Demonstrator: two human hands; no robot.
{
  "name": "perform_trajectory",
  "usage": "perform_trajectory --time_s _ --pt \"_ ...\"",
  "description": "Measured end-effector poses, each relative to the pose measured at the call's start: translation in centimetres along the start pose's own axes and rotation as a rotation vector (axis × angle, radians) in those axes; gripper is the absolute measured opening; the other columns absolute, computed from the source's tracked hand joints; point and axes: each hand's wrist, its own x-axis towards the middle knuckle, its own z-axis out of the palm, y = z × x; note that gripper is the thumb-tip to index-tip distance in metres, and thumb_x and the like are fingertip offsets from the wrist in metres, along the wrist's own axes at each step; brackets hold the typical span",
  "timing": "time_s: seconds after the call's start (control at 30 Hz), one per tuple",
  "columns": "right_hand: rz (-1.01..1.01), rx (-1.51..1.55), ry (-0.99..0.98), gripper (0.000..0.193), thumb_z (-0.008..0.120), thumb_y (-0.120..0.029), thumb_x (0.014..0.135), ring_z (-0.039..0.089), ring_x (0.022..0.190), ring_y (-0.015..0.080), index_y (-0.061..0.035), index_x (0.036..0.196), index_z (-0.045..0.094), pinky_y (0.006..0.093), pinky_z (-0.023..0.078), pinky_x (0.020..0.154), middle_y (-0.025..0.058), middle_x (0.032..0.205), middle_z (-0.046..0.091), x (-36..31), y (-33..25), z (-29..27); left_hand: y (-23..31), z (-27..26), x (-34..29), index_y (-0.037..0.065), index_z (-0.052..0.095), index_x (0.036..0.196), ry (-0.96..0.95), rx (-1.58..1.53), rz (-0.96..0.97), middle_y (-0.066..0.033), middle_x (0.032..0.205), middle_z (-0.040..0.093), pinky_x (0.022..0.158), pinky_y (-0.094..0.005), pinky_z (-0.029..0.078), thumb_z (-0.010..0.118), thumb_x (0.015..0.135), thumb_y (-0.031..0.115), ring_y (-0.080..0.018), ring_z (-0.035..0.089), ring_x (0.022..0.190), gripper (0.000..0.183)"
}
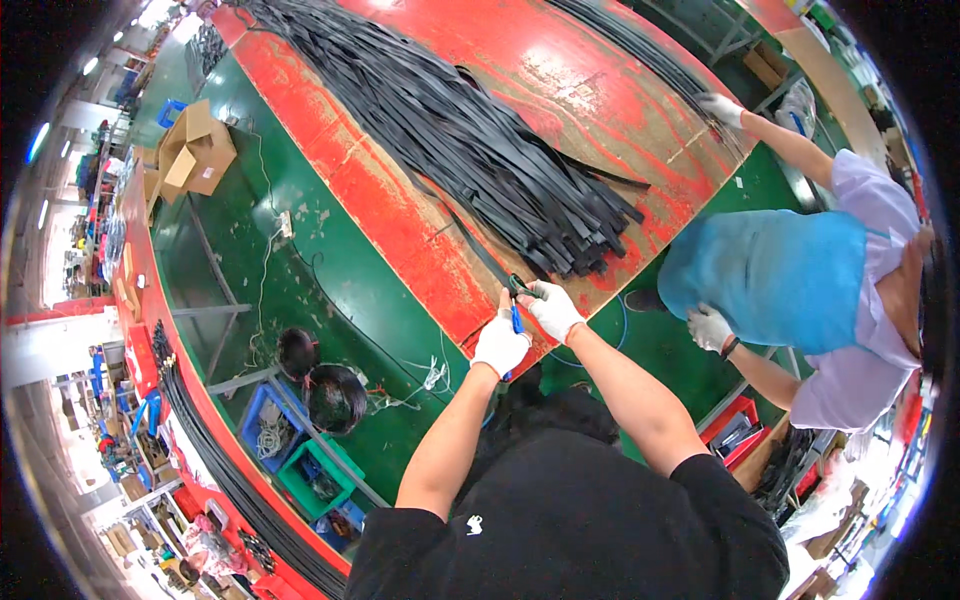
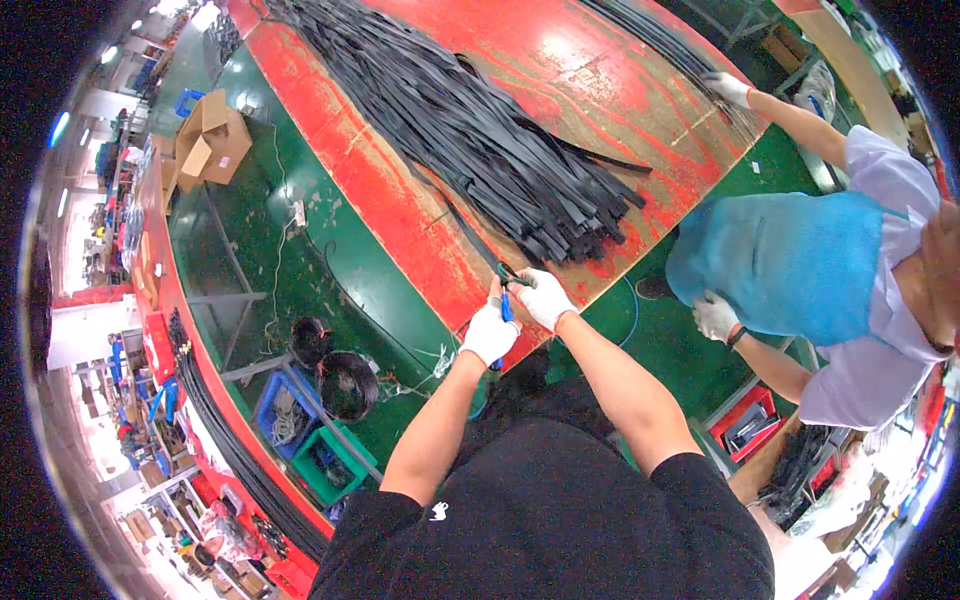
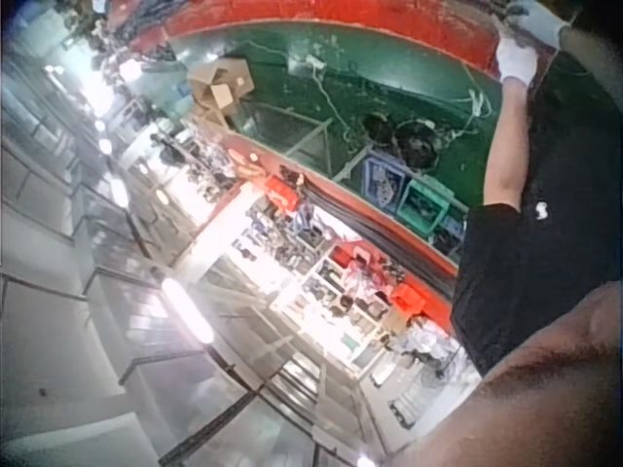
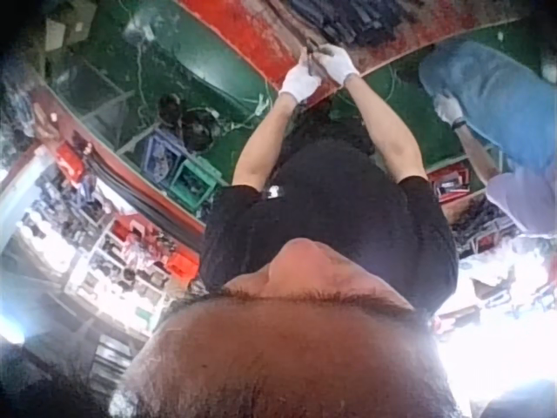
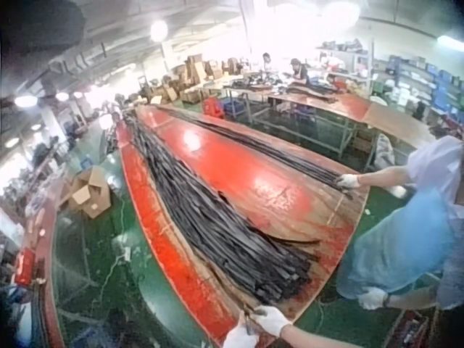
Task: Inspecting, measuring, and cutting long rubber strips on a work table with the help of a coworker.
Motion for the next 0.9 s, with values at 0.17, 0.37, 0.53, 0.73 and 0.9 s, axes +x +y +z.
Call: perform_trajectory --time_s 0.17,0.37,0.53,0.73,0.9 --pt "0.072 0.050 -0.026 0.017 0.068 -0.014 0.097 0.058 0.089 0.0091 -0.0006 0.108 0.069 0.0296 0.050 0.082 0.0006 0.095 0.069 -0.8 -1.0 0.7 0.1 0.0 -0.4 0.009 0.028 0.165 0.122 -0.118 0.032 -0.0261 0.113 0.072 0.086 -0.0464 0.056 0.071 0.081 0.019 -0.0415 0.072 0.101 0.095" --pt "0.038 -0.097 0.050 0.036 0.069 -0.035 0.094 0.072 0.092 0.0292 0.0000 0.101 0.076 0.0400 0.054 0.086 0.0191 0.095 0.075 0.4 0.5 0.0 -0.1 2.4 0.4 0.005 0.038 0.159 0.264 -0.065 0.095 -0.0219 0.118 0.072 0.090 -0.0438 0.057 0.071 0.077 0.014 -0.0387 0.072 0.103 0.089" --pt "0.203 -0.195 -0.051 0.035 0.073 -0.037 0.098 0.060 0.076 0.0167 -0.0024 0.093 0.073 0.0372 0.048 0.070 0.0060 0.083 0.070 1.0 -2.2 0.7 0.5 2.7 0.1 0.013 0.052 0.148 0.319 -0.010 0.048 -0.0167 0.103 0.073 0.082 -0.0428 0.056 0.070 0.080 0.010 -0.0356 0.072 0.091 0.070" --pt "0.324 0.072 -0.082 0.033 0.074 -0.037 0.098 0.058 0.074 0.0150 -0.0058 0.086 0.069 0.0368 0.047 0.064 0.0037 0.079 0.066 0.5 -4.1 1.5 0.0 3.0 -0.1 0.014 0.057 0.137 0.351 -0.056 0.051 -0.0168 0.097 0.072 0.078 -0.0452 0.055 0.075 0.086 0.014 -0.0359 0.072 0.089 0.053" --pt "0.266 -0.057 -0.087 0.032 0.071 -0.034 0.099 0.061 0.076 0.0183 -0.0028 0.095 0.075 0.0412 0.050 0.067 0.0075 0.087 0.072 0.8 -3.1 1.4 -0.7 3.7 -0.5 0.015 0.054 0.147 0.451 -0.076 0.156 -0.0183 0.104 0.070 0.080 -0.0455 0.057 0.086 0.081 0.021 -0.0340 0.072 0.090 0.074"
